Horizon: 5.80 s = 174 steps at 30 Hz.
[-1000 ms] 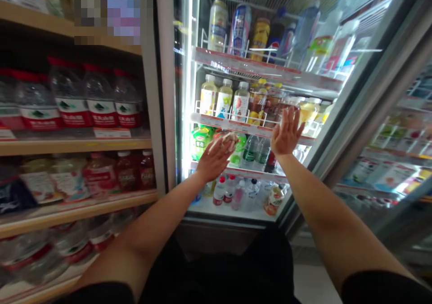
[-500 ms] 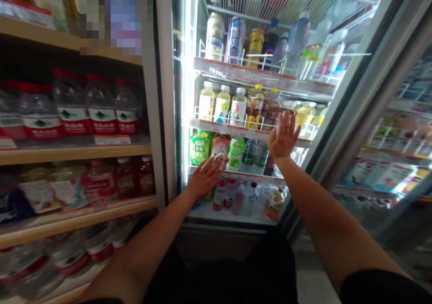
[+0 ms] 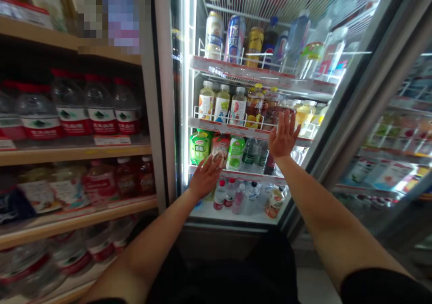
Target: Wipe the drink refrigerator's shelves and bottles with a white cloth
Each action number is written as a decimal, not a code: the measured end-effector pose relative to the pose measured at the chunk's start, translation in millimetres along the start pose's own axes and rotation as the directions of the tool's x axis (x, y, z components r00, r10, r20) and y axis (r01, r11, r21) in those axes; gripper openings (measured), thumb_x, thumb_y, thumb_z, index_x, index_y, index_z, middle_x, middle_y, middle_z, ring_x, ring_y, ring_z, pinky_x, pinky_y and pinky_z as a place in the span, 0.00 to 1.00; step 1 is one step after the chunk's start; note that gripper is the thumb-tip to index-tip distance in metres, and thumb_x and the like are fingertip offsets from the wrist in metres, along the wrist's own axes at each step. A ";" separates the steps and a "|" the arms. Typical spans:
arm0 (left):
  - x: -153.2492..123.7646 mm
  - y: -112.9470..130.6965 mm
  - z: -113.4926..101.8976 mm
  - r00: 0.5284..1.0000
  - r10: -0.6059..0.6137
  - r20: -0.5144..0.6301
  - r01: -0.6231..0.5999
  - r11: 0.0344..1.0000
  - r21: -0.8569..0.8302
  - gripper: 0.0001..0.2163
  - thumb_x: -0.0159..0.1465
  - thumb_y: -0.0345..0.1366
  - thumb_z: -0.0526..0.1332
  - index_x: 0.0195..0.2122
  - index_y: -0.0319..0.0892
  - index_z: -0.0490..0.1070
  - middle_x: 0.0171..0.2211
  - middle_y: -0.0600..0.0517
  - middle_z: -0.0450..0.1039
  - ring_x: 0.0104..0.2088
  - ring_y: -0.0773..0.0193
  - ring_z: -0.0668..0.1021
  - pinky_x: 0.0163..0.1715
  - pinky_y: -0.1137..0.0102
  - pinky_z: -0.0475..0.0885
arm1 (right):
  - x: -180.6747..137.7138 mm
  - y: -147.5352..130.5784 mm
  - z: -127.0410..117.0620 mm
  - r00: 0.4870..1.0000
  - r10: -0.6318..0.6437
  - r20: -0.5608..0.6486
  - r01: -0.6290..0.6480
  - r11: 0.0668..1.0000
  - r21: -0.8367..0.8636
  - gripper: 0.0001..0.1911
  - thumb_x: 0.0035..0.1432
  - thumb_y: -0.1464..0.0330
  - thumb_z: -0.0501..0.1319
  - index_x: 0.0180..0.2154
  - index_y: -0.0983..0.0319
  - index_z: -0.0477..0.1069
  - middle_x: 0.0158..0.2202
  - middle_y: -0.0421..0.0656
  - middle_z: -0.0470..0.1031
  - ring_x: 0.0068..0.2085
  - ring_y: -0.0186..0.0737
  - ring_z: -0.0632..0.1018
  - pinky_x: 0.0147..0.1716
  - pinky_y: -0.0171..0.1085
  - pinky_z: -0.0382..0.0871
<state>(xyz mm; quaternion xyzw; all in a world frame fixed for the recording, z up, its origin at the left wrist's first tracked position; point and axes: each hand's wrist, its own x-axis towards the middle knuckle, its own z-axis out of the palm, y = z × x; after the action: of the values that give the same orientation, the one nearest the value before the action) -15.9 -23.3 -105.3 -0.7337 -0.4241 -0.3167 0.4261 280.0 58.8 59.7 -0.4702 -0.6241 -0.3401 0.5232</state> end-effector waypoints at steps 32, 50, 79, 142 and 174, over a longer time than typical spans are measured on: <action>-36.2 10.3 -4.3 0.982 -0.131 0.139 0.131 0.991 0.010 0.30 0.72 0.36 0.55 0.74 0.43 0.53 0.74 0.44 0.52 0.75 0.47 0.52 0.72 0.52 0.54 | -1.5 2.7 4.4 0.999 -0.012 -0.037 0.012 1.000 -0.001 0.31 0.70 0.63 0.44 0.70 0.63 0.59 0.73 0.51 0.59 0.76 0.47 0.54 0.73 0.60 0.43; -39.5 21.0 0.1 0.960 0.140 0.241 -0.140 0.990 -0.017 0.28 0.71 0.34 0.55 0.73 0.47 0.58 0.73 0.48 0.54 0.74 0.55 0.56 0.74 0.56 0.48 | -1.6 0.9 1.7 1.000 -0.002 -0.015 0.002 1.000 0.009 0.31 0.71 0.63 0.43 0.70 0.64 0.59 0.74 0.50 0.58 0.76 0.48 0.52 0.73 0.60 0.42; -96.2 -18.0 -3.3 0.955 -0.294 -0.027 0.295 0.953 0.061 0.36 0.74 0.33 0.54 0.77 0.41 0.33 0.76 0.37 0.33 0.75 0.43 0.45 0.69 0.48 0.62 | -2.7 -1.8 3.7 0.999 -0.015 -0.047 0.016 1.000 0.016 0.31 0.71 0.63 0.45 0.71 0.63 0.59 0.73 0.51 0.60 0.75 0.48 0.55 0.72 0.59 0.45; 69.7 -53.6 3.5 0.931 -0.303 -0.205 0.278 0.950 -0.144 0.26 0.74 0.40 0.52 0.72 0.43 0.58 0.73 0.45 0.51 0.75 0.53 0.41 0.75 0.48 0.40 | 8.7 11.3 -16.4 0.954 -0.300 0.027 0.290 0.939 0.185 0.29 0.72 0.69 0.46 0.72 0.56 0.58 0.73 0.45 0.59 0.76 0.52 0.53 0.71 0.61 0.56; 70.7 -52.6 3.6 0.930 -0.305 -0.203 0.276 0.948 -0.159 0.26 0.74 0.42 0.51 0.72 0.42 0.59 0.73 0.43 0.53 0.75 0.52 0.44 0.74 0.48 0.41 | -40.0 -45.3 -14.5 0.619 -0.739 0.267 0.640 0.671 0.374 0.32 0.68 0.78 0.48 0.70 0.57 0.61 0.71 0.42 0.64 0.74 0.40 0.57 0.73 0.50 0.55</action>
<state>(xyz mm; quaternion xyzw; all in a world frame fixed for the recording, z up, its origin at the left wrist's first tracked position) -31.4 19.4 -29.8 -0.6477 -0.4560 -0.4839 0.3720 242.6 21.5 27.1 -0.1829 -0.8856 -0.3343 0.2656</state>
